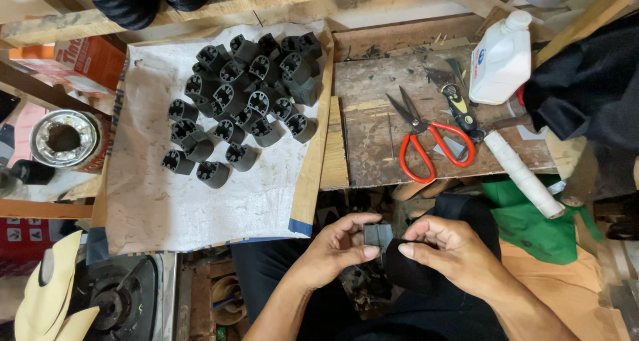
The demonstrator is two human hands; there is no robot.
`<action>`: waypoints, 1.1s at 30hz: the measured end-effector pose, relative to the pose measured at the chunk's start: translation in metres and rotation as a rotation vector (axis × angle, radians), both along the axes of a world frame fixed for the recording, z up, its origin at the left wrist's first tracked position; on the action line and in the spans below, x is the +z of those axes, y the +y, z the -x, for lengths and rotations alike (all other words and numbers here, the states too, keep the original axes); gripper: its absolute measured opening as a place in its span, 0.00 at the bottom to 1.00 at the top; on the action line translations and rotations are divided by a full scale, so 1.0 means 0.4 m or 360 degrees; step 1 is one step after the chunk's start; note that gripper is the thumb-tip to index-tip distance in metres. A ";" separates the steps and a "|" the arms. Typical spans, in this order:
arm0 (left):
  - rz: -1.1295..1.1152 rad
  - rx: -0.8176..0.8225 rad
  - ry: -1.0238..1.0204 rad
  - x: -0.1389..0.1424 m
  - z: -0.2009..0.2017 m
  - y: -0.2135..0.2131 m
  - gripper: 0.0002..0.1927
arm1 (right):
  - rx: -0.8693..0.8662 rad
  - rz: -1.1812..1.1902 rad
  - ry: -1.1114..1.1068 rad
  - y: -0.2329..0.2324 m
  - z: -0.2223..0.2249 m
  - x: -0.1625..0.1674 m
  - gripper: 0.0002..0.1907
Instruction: The person wraps small black shoe parts with black fabric, trims the excess with scissors, and places the wrapped parts on a white cloth on the workbench. The person repeats this process for several parts.
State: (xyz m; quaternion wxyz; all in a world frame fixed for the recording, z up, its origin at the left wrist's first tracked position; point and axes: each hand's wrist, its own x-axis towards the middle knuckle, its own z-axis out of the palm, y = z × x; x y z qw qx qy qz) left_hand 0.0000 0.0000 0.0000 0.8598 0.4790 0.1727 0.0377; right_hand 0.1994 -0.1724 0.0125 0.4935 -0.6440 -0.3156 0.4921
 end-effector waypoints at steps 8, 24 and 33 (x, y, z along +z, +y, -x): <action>-0.0125 -0.0092 0.0024 0.057 0.002 -0.010 0.34 | 0.0000 0.0137 -0.0305 0.023 0.011 0.050 0.07; -0.0164 -0.0084 -0.0004 0.059 0.005 -0.020 0.37 | -0.0001 0.0130 -0.0447 0.039 0.014 0.062 0.08; -0.0171 -0.0065 0.0056 0.069 0.004 -0.028 0.39 | -0.0052 0.0136 -0.0385 0.039 0.020 0.054 0.07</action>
